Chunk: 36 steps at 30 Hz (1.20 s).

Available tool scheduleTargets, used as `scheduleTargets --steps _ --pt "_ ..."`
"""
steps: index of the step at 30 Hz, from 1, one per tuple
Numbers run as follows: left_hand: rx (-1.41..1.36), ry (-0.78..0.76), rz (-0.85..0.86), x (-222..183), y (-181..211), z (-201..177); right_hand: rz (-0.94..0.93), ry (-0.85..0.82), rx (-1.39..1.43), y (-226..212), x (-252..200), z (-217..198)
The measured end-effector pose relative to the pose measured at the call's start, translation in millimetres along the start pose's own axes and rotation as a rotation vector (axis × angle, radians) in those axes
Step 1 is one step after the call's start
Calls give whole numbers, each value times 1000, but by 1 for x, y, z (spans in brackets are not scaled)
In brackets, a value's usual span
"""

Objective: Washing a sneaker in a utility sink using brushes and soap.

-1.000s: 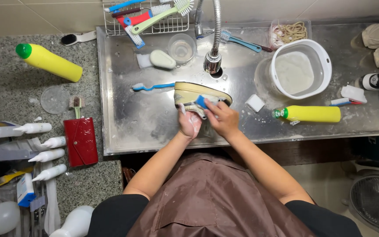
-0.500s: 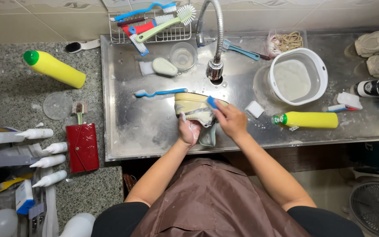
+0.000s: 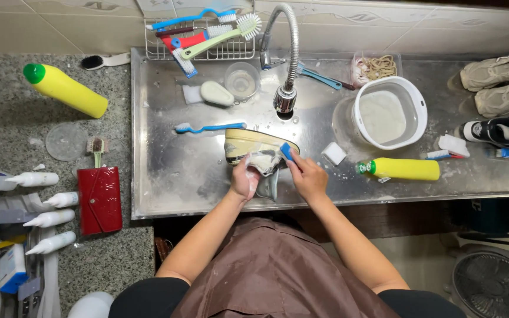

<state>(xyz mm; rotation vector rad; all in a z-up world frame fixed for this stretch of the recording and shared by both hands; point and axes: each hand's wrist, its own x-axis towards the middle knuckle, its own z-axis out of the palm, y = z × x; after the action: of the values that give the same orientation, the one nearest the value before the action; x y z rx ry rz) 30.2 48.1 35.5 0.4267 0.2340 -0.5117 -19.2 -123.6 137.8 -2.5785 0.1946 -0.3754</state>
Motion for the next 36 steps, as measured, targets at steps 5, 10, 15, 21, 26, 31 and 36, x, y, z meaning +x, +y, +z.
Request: scheduleTargets --steps 5,10,15,21,26,31,36 --pt "-48 7 -19 -8 0 11 -50 21 142 -15 -16 10" --pt "-116 70 -18 -8 21 38 -58 41 66 -5 -11 21" --pt "-130 7 7 -5 19 25 -55 -13 115 -8 -12 23" --pt "-89 -12 -25 2 -10 -1 -70 66 196 -34 -2 19" --pt "55 56 -42 1 -15 9 22 67 170 -12 8 10" --pt "129 20 -54 13 -33 -18 -38 94 317 -17 8 -6" --pt "1108 -289 403 -10 22 72 -5 100 266 0 9 -24"
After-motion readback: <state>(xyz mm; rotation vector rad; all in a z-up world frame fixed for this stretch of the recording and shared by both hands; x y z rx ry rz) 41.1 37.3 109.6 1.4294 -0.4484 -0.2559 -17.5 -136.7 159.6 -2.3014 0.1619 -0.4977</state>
